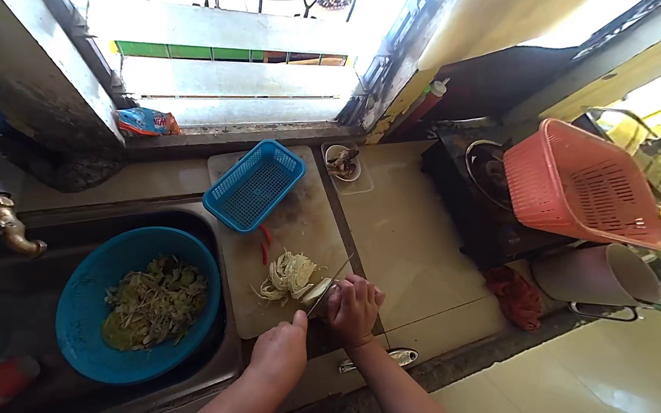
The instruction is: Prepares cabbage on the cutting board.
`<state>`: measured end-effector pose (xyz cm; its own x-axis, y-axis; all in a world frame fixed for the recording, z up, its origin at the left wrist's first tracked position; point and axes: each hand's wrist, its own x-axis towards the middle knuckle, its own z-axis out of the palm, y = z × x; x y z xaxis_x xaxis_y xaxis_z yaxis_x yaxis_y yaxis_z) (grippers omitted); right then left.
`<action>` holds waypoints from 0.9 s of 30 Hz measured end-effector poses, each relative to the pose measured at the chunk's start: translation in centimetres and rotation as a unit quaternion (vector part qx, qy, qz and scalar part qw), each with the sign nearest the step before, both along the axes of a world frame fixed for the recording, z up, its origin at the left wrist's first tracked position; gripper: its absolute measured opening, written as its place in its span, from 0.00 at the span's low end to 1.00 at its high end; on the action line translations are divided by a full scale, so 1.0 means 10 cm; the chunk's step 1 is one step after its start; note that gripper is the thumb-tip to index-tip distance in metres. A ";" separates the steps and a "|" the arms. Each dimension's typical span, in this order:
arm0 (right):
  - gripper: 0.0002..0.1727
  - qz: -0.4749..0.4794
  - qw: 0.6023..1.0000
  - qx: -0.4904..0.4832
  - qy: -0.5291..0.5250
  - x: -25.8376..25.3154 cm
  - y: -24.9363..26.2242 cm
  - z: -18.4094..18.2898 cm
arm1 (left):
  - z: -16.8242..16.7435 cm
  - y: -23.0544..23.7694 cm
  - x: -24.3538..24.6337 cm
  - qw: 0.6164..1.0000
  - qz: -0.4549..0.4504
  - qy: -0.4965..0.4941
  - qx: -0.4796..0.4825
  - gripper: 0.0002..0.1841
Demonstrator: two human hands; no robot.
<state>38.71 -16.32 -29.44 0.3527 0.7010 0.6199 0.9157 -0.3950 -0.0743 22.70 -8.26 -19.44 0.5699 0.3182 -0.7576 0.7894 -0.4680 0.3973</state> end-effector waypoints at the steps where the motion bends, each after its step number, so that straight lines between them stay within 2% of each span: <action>1: 0.18 -0.002 1.000 -0.001 0.002 0.00 0.00 0.00 | -0.03 0.01 0.05 1.000 -0.002 0.002 -0.002 0.22; 8: 0.17 0.003 1.000 0.001 0.005 0.00 -0.01 0.00 | -0.01 -0.14 -0.31 0.999 -0.002 0.045 -0.006 0.22; 15: 0.15 -0.001 1.000 0.006 0.010 0.00 0.02 0.00 | -0.38 -0.08 0.12 0.999 0.018 0.028 0.004 0.27; 20: 0.17 0.004 1.000 0.006 0.024 0.02 -0.01 0.00 | -0.38 0.08 0.06 1.000 0.013 0.024 -0.001 0.24; 24: 0.18 0.048 0.995 0.008 0.087 0.11 -0.07 0.06 | -0.36 0.29 -0.05 1.000 0.010 0.024 0.015 0.23; 27: 0.18 0.004 0.996 0.010 0.085 0.05 -0.03 0.06 | -0.28 0.34 -0.11 0.999 0.023 0.021 0.007 0.20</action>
<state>39.16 -16.66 -28.85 0.4486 0.6917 0.5660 0.8921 -0.3853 -0.2361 21.62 -4.85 -22.26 0.5224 0.3544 -0.7756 0.8262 -0.4354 0.3576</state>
